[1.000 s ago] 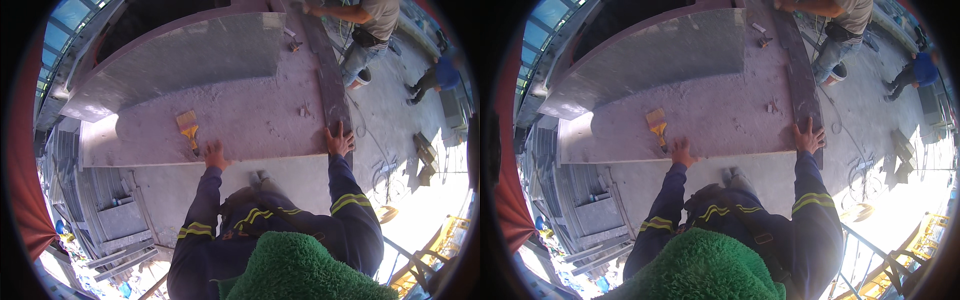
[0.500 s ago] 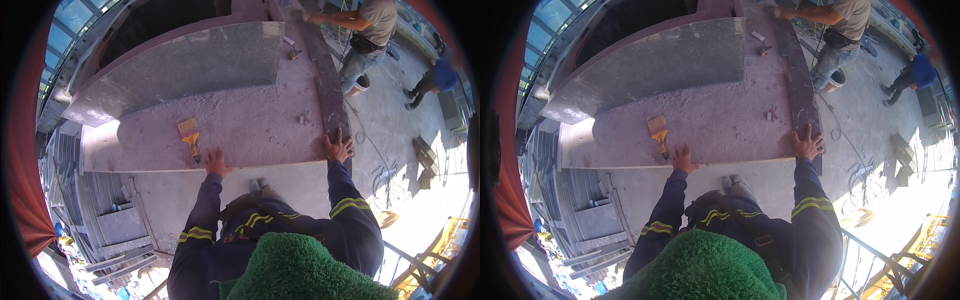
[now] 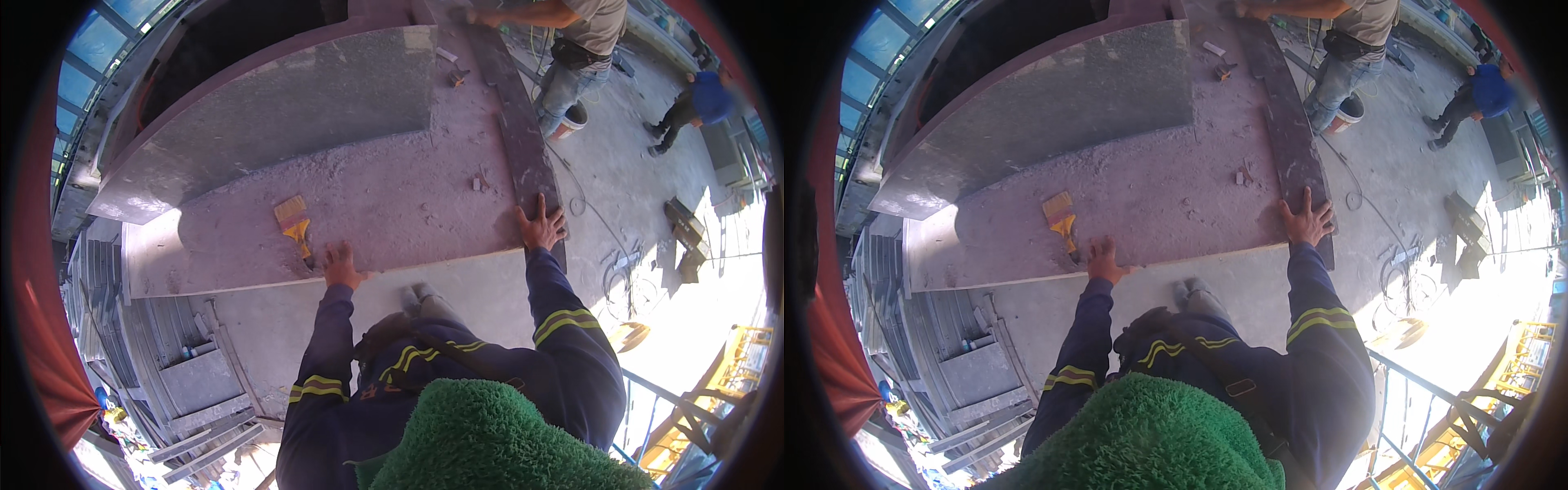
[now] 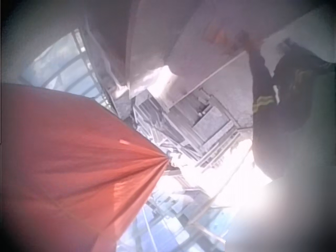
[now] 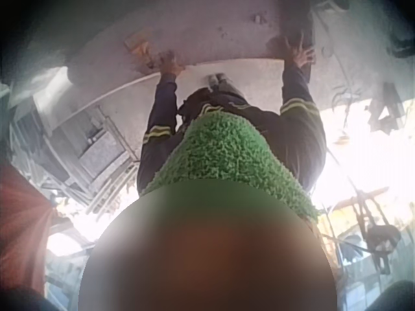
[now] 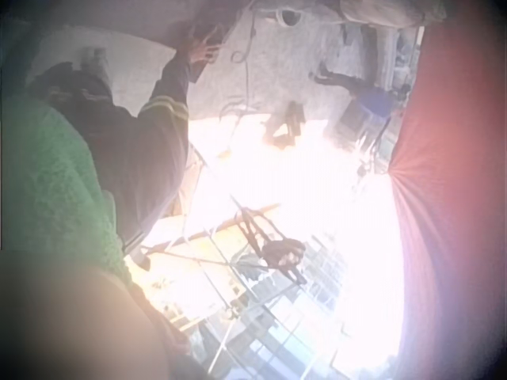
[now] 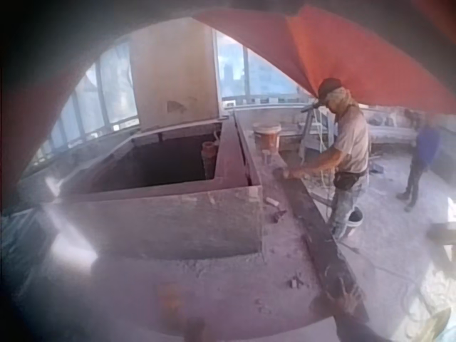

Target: The person uses a wire brush to scrub a concrete surface, then switches to a power tool to grind or clean the same area. They continue alternating between brushing and grinding while other workers are present nearby.

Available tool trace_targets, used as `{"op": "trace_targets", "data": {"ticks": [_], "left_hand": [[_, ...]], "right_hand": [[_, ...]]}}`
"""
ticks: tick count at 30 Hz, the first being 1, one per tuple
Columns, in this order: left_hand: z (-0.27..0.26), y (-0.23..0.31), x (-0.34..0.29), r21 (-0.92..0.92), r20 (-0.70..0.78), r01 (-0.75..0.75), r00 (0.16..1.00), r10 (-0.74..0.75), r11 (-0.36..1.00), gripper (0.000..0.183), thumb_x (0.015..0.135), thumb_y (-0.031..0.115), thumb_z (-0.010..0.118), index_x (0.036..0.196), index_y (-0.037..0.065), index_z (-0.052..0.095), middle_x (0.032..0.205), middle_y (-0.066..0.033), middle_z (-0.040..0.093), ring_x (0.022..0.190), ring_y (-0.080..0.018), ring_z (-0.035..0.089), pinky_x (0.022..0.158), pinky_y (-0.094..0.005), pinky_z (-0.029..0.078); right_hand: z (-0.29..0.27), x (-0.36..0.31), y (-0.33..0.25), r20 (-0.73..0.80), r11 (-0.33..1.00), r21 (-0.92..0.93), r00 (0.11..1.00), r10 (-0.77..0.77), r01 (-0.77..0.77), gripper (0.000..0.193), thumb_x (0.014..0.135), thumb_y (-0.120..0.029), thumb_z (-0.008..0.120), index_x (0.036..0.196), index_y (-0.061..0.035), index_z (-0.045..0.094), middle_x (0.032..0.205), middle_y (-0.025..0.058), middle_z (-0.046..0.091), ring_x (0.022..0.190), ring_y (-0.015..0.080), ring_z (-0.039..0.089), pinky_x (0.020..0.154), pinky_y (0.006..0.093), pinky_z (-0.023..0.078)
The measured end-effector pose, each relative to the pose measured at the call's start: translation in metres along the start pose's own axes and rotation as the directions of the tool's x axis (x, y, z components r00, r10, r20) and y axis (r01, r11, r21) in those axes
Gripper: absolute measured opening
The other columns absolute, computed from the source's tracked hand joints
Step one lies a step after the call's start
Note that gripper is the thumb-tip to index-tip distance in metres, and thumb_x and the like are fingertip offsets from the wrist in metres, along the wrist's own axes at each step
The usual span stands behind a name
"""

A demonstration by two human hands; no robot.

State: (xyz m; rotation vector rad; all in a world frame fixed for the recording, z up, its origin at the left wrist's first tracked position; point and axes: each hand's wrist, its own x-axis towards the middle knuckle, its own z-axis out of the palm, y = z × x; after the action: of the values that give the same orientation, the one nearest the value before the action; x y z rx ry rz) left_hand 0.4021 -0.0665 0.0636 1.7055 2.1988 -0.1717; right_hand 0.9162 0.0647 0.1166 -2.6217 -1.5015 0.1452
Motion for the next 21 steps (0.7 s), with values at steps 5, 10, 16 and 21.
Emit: {"op": "trace_targets", "data": {"ticks": [5,10,16,21], "left_hand": [[-0.0017,0.0011,-0.0008,-0.004,-0.007,-0.006,1.000,0.006,1.000,0.131,0.065,0.060,0.090,0.166,0.019,0.019,0.168,-0.0333,0.015,0.153,-0.0529,0.023,0.115,-0.0617,0.037],[-0.0060,0.0035,-0.0012,0.002,0.006,0.004,1.000,-0.004,1.000,0.130,0.065,0.061,0.089,0.166,0.017,0.021,0.167,-0.0335,0.015,0.152,-0.0532,0.025,0.119,-0.0614,0.032],[-0.0098,0.0055,-0.0035,0.001,0.005,0.001,1.000,-0.001,1.000,0.128,0.066,0.063,0.088,0.166,0.016,0.023,0.166,-0.0340,0.018,0.151,-0.0538,0.027,0.120,-0.0608,0.030],[-0.0046,0.0015,-0.0020,-0.009,0.008,-0.003,1.000,0.003,1.000,0.129,0.064,0.062,0.089,0.166,0.017,0.023,0.166,-0.0349,0.017,0.151,-0.0548,0.025,0.118,-0.0613,0.034]], "right_hand": [[-0.0015,-0.0002,-0.0005,0.011,1.000,0.008,1.000,0.005,-0.005,0.092,0.083,-0.079,0.062,0.161,-0.0414,0.034,0.169,0.0267,0.017,0.157,0.0463,0.015,0.120,0.0721,0.014],[-0.0007,-0.0003,-0.0005,0.004,1.000,0.018,1.000,0.007,-0.007,0.092,0.083,-0.078,0.063,0.162,-0.0415,0.033,0.169,0.0264,0.017,0.157,0.0463,0.015,0.120,0.0719,0.014],[-0.0007,-0.0005,-0.0013,0.001,1.000,-0.010,1.000,0.006,-0.006,0.093,0.084,-0.081,0.059,0.163,-0.0406,0.031,0.170,0.0267,0.018,0.156,0.0484,0.018,0.119,0.0731,0.013],[-0.0015,-0.0013,-0.0004,0.008,1.000,0.011,1.000,-0.003,0.003,0.093,0.083,-0.081,0.060,0.162,-0.0414,0.032,0.169,0.0268,0.018,0.157,0.0471,0.016,0.119,0.0723,0.013]]}}
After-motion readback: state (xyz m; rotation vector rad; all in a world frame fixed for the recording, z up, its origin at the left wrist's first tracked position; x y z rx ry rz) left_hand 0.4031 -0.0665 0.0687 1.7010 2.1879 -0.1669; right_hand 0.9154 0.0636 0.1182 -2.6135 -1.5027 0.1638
